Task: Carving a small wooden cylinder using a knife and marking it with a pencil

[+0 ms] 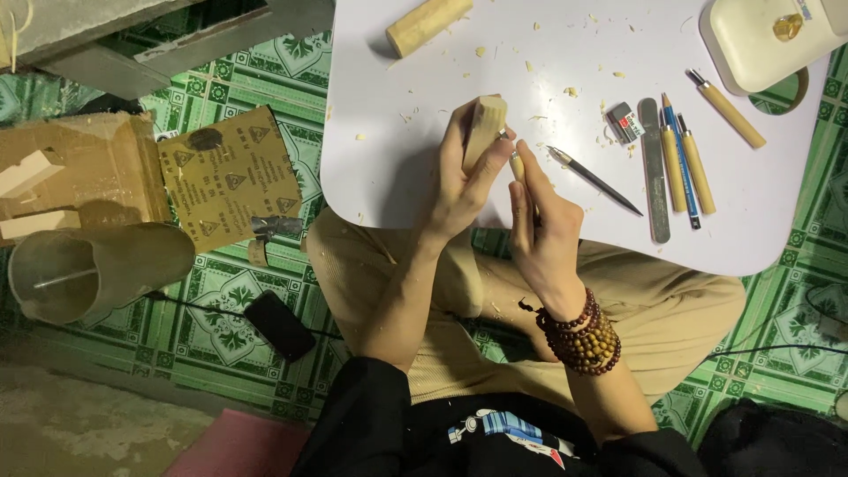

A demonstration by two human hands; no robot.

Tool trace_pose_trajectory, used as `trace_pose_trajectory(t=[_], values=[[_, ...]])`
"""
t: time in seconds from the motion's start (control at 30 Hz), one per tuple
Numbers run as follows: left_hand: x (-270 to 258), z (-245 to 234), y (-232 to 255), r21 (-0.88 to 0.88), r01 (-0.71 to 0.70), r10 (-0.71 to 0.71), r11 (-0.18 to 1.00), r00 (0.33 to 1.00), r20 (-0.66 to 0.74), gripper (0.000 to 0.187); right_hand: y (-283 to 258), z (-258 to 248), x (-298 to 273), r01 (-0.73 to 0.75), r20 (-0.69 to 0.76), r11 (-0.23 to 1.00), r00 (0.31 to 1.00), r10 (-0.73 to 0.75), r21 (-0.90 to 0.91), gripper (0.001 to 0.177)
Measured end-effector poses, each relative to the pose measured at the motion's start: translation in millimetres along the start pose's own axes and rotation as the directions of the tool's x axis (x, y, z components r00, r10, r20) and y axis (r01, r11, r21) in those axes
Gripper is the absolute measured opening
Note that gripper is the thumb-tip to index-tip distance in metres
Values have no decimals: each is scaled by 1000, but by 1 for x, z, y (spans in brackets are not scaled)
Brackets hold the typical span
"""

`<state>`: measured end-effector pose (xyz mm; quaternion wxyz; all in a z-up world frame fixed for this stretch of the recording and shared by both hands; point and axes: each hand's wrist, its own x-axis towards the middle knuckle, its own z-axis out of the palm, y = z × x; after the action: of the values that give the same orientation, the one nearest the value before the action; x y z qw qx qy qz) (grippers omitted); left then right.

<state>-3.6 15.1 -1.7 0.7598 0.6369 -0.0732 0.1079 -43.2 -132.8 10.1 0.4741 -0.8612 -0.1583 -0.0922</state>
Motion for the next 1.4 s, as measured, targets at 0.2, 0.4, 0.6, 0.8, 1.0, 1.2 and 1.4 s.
trace_pose_trajectory(t=[0.2,0.4,0.6,0.8,1.0,1.2,1.4], values=[[-11,-3,16,275,29,-32,961,999,4,61,-12,-7,-5,-169,56,986,984,168,-2,44],[-7,-28,39,694,-41,-138,719,970,200,87,-15,-50,-2,-315,147,925,946,289,212,27],[14,-19,90,823,-158,-357,546,845,399,42,-15,-91,9,-164,176,961,976,125,223,36],[22,-7,90,871,-316,-385,376,802,457,22,29,-86,17,-6,61,934,998,-16,357,22],[28,10,78,881,-408,-340,240,814,470,27,55,-53,33,-34,-8,514,997,79,857,12],[19,20,68,866,-456,-86,204,873,480,27,19,-41,53,-226,111,249,907,406,942,60],[17,21,58,880,-399,-38,256,906,422,26,25,0,48,-30,-25,138,925,379,990,36]])
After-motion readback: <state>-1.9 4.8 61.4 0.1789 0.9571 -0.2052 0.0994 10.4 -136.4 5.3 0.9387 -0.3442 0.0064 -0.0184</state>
